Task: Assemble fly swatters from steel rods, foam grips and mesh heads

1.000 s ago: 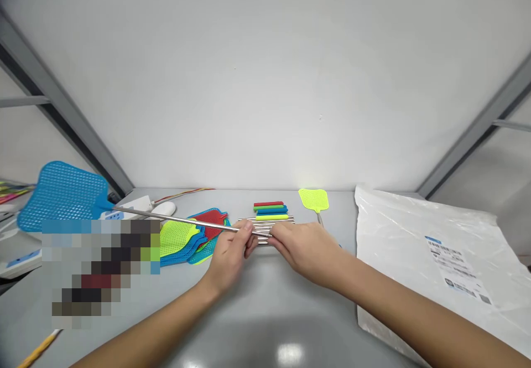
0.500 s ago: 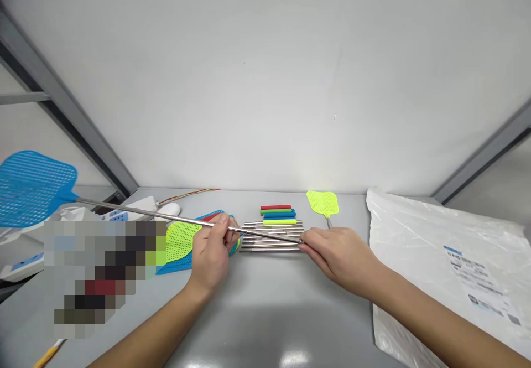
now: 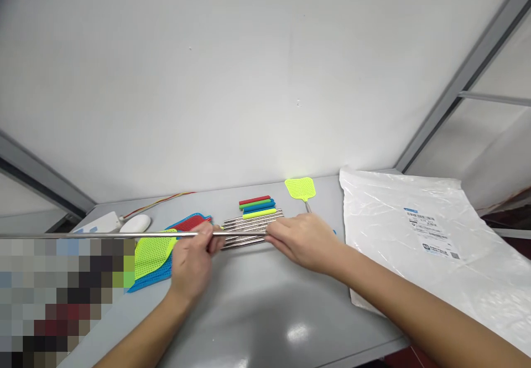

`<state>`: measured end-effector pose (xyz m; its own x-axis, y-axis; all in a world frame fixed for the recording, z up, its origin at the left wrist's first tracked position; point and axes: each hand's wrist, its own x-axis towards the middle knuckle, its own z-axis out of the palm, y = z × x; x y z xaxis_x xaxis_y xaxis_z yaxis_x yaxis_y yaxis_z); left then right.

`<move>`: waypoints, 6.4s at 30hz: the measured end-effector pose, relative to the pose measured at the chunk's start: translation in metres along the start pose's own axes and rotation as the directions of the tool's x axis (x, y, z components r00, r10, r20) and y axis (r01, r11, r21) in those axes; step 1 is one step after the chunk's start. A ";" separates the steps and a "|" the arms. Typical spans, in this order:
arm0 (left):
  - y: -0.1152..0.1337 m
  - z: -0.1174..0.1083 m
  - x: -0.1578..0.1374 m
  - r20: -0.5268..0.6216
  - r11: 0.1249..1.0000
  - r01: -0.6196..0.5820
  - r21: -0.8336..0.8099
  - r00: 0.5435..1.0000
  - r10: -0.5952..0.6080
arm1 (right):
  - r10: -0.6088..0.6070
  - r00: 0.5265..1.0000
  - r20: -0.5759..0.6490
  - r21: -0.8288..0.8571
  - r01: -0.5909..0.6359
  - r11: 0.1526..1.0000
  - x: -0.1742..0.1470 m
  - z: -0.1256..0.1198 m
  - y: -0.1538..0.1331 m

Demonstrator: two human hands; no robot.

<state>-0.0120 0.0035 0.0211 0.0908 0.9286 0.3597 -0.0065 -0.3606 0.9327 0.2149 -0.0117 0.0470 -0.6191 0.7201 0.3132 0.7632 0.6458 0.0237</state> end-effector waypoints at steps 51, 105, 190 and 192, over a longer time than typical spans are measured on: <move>-0.002 -0.005 0.017 -0.203 0.997 0.046 -0.059 0.978 -0.057 | -0.026 0.974 -0.226 -0.183 -0.016 0.983 -0.022 0.024 0.055; -0.019 -0.010 0.019 -0.308 0.988 0.078 -0.133 0.944 -0.116 | 0.093 0.980 -0.174 -0.160 -0.122 0.980 -0.027 0.040 0.080; -0.009 -0.002 0.011 -0.043 0.990 0.142 -0.002 0.989 -0.142 | 0.079 0.972 -0.223 -0.151 -0.114 0.982 -0.033 0.032 0.078; -0.010 0.001 0.008 -0.027 0.987 0.162 0.016 0.987 -0.161 | 0.064 0.975 -0.211 -0.167 -0.100 0.981 -0.033 0.034 0.075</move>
<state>-0.0103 0.0147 0.0147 0.0636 0.9766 0.2054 0.0242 -0.2073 0.9780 0.2859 0.0214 0.0063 -0.5160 0.6901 0.5075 0.8416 0.5189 0.1502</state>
